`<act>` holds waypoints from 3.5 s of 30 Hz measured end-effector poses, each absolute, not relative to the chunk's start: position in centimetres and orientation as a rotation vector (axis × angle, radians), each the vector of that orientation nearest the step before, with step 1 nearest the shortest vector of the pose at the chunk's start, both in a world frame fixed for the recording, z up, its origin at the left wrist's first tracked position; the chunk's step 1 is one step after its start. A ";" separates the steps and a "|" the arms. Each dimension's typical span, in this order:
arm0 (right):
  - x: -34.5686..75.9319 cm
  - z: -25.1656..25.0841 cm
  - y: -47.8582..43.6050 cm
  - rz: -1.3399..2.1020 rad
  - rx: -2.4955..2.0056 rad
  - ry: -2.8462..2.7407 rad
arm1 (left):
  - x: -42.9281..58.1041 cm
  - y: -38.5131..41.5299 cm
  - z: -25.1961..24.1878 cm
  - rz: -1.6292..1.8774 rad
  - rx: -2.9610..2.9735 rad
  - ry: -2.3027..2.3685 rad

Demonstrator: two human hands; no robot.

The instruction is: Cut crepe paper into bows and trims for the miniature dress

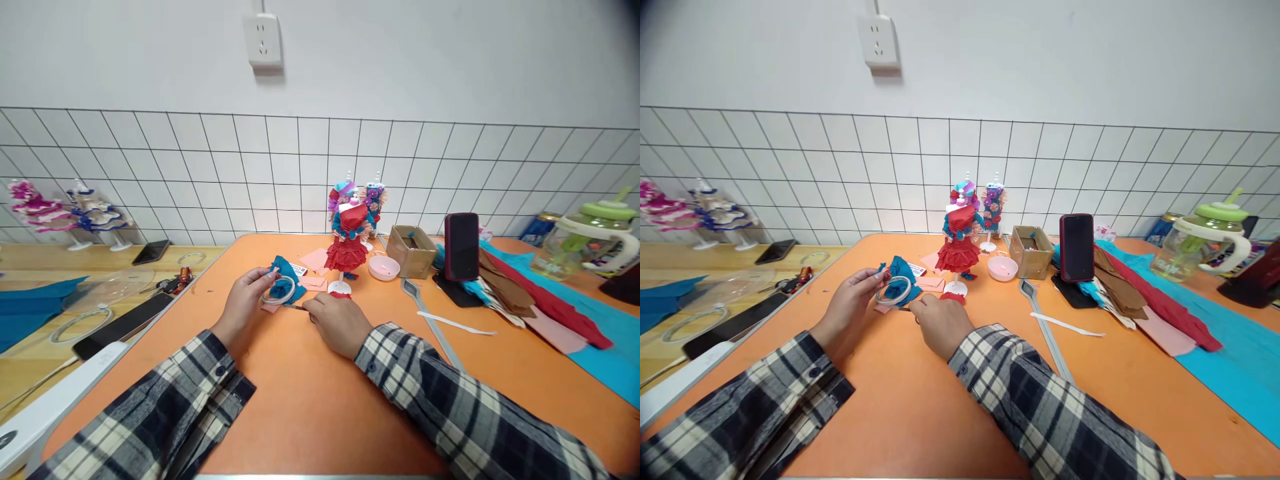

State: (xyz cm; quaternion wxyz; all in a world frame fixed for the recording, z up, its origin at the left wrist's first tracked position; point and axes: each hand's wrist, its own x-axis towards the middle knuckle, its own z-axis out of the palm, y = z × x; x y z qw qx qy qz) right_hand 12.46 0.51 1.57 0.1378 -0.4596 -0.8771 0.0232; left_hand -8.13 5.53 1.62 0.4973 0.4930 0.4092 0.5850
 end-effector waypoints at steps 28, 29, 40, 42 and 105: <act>17.4 1.7 -4.0 1.059 -1.196 -2.167 | -2.9 -0.1 2.0 0.791 1.617 0.866; 17.3 1.7 -3.9 1.069 -1.193 -2.156 | -2.9 -0.1 1.9 0.786 1.624 0.863; 17.0 1.6 -4.0 1.400 -1.166 -1.910 | -3.2 0.4 2.0 0.826 1.582 0.854; 16.9 1.7 -4.0 1.424 -1.156 -1.887 | -3.2 0.5 2.0 0.829 1.548 0.830; 17.1 0.9 -3.2 1.585 -1.247 -1.761 | -2.7 0.2 1.3 0.825 1.143 0.818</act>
